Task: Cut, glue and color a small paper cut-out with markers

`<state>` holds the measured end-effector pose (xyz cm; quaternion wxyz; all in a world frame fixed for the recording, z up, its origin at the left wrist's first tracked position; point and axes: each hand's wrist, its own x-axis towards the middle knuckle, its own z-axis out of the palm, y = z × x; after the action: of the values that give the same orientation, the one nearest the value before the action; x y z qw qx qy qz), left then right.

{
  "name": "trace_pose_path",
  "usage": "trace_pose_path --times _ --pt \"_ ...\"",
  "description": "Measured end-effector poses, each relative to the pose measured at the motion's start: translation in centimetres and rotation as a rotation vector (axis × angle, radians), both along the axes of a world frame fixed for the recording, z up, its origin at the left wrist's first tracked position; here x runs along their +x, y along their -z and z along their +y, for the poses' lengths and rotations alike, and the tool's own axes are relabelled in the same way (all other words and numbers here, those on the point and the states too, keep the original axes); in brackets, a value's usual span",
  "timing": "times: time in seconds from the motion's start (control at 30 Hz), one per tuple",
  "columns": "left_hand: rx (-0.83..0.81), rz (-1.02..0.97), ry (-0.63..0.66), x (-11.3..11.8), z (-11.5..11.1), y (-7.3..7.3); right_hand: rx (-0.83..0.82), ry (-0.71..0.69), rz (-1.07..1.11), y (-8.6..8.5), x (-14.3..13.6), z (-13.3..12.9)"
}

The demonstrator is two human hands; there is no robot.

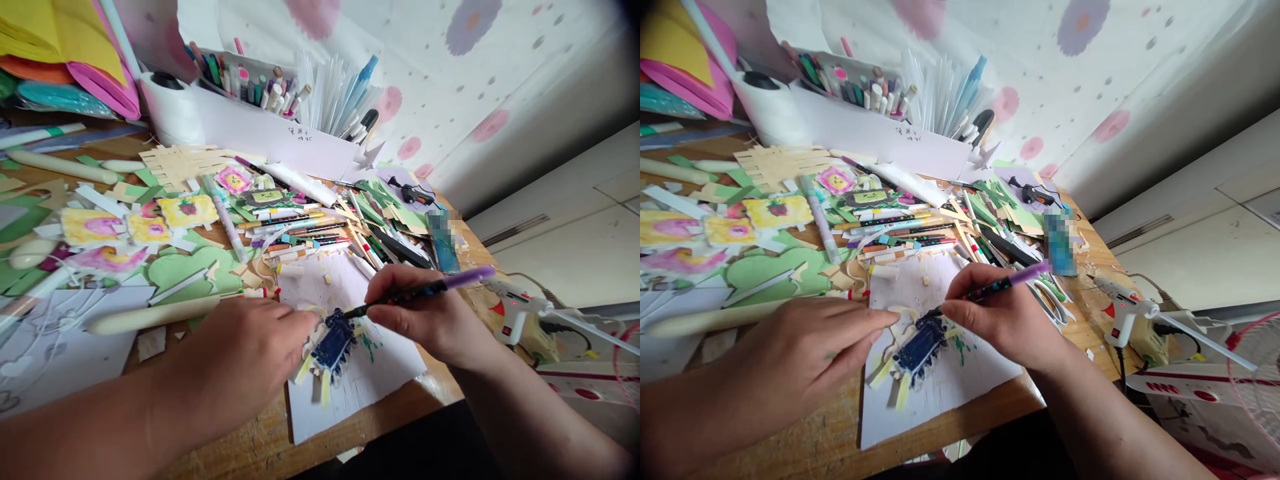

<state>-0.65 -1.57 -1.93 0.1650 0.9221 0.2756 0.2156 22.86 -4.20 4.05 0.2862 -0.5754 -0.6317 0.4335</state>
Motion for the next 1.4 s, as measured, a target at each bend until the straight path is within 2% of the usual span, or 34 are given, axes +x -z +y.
trace_pose_path --times 0.07,0.13,0.3,0.6,0.7,0.8,0.93,1.07,1.17,1.33,1.4 --pt "-0.026 -0.049 -0.031 -0.2 -0.3 -0.6 0.004 0.062 0.08 0.4 0.4 0.3" --pt "-0.06 0.013 0.004 -0.3 -0.6 -1.3 0.0 0.085 0.133 1.0 0.3 0.5" --pt "-0.101 0.188 0.065 -0.4 -0.8 -2.0 -0.002 -0.031 0.02 2.0 -1.1 0.9" --pt "-0.089 0.247 0.195 -0.5 -0.3 -0.9 0.022 -0.162 -0.179 2.4 -1.9 1.4" --pt "-0.07 0.266 0.213 -0.4 -0.3 -0.9 0.069 -0.133 -0.247 2.4 -1.4 1.6" --pt "-0.078 0.285 0.207 -0.2 -0.2 -1.1 0.088 -0.095 -0.216 2.2 -1.2 1.7" --pt "-0.073 0.258 0.209 -0.2 -0.2 -1.1 0.071 -0.142 -0.206 2.2 -1.3 1.6" --pt "-0.064 0.27 0.204 -0.4 -0.2 -0.9 0.099 -0.092 -0.256 2.3 -1.3 1.6" --pt "-0.061 0.253 0.202 -0.3 -0.2 -0.9 0.085 -0.128 -0.213 2.3 -1.4 1.5" --pt "-0.079 0.33 0.209 0.0 -0.2 -1.4 0.116 -0.079 -0.251 2.4 -1.5 1.4" --pt "-0.094 0.352 0.215 0.0 -0.1 -1.5 0.106 -0.106 -0.22 2.4 -1.5 1.3"
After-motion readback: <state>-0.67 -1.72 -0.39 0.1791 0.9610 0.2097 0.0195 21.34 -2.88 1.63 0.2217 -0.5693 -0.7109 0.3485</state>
